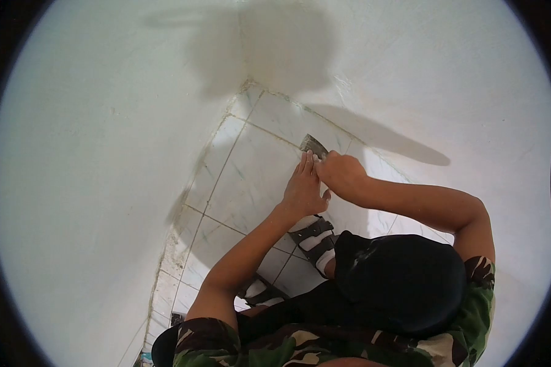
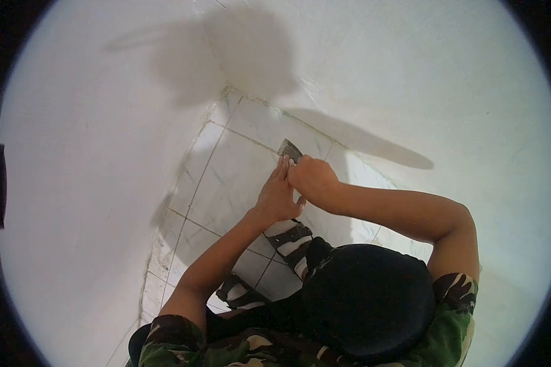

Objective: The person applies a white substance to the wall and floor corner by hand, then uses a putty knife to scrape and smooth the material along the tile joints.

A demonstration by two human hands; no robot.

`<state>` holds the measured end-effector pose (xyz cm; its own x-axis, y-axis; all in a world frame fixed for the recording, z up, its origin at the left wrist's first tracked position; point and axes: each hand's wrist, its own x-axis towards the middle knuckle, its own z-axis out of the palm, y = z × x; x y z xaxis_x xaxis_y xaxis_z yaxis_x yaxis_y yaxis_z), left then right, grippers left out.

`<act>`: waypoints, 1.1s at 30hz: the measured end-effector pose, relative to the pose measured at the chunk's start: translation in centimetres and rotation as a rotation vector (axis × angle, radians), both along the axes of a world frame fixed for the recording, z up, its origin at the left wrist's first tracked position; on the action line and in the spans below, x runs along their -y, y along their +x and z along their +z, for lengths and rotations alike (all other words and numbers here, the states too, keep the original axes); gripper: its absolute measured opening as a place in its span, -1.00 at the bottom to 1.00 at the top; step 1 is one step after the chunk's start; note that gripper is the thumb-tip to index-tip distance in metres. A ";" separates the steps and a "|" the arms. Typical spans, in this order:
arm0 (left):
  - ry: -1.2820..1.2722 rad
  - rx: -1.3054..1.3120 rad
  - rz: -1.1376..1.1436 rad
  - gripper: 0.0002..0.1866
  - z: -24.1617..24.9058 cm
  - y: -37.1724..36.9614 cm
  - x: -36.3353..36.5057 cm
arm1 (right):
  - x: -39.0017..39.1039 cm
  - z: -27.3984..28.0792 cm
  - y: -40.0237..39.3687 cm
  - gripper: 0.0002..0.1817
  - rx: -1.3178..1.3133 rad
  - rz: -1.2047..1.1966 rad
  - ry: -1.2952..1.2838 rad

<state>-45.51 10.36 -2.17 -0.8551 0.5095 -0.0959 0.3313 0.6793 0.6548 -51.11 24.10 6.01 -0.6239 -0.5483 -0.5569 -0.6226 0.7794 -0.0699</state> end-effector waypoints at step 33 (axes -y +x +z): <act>-0.219 0.037 0.183 -0.22 1.1 -7.1 4.5 | 3.7 0.2 -6.4 -0.57 -0.006 -0.126 -0.231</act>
